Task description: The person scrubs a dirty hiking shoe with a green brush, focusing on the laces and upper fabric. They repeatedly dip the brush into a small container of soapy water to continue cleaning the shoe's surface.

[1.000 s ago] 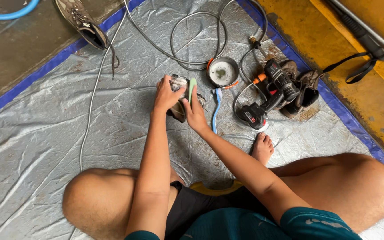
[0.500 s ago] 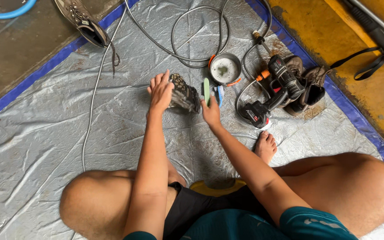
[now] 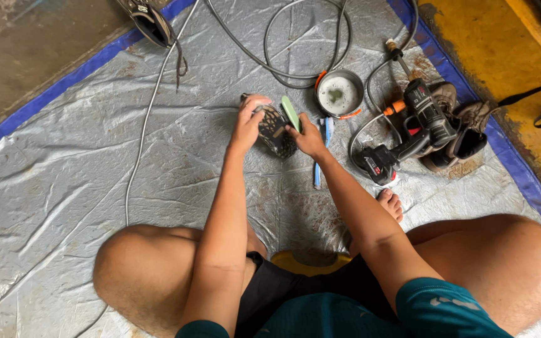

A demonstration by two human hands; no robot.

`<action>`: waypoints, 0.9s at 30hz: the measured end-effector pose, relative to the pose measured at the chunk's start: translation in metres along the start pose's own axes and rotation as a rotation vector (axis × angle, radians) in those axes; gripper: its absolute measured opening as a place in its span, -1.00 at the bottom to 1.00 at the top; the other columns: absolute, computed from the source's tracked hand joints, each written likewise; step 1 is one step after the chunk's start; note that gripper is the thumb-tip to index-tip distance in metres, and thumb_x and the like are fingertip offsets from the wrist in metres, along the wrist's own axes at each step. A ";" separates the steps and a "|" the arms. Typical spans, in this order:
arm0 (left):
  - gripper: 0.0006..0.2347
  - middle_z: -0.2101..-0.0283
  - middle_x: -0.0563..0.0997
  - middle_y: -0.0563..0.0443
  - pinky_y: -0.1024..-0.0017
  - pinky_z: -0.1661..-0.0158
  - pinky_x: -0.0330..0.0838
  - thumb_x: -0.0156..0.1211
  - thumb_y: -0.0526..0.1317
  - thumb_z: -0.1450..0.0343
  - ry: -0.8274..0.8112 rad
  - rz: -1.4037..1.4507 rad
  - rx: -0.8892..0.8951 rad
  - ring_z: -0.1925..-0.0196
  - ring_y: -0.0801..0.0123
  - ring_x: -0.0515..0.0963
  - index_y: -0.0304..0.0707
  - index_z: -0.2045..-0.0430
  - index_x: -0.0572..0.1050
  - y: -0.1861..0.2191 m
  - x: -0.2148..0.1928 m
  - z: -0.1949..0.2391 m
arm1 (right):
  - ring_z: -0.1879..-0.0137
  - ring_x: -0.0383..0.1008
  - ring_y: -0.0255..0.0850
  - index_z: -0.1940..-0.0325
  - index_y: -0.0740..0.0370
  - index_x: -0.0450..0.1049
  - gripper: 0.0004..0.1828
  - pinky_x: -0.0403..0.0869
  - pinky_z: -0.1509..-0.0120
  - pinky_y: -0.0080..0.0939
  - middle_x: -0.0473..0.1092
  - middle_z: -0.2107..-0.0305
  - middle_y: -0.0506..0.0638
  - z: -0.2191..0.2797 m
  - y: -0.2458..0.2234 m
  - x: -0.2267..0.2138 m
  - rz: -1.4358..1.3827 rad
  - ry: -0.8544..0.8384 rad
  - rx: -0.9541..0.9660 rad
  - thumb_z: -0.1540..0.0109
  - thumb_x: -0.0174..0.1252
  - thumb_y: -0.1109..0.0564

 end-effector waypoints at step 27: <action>-0.17 -0.44 0.49 -0.29 0.05 -0.51 0.28 0.59 -0.29 -0.24 0.013 0.045 -0.424 -0.53 -0.06 0.43 0.08 -0.50 0.33 -0.020 0.018 0.045 | -0.23 0.52 0.43 -0.16 0.25 0.47 -0.46 0.44 -0.33 0.42 0.50 0.01 0.44 -0.014 0.064 -0.086 0.059 0.371 0.112 -0.46 0.16 -0.28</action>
Point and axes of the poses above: each hand's wrist, its own z-axis away from the middle knuckle, its own x-axis out of the palm, y = z × x, the point moved 5 cm from there along -z, towards the middle knuckle
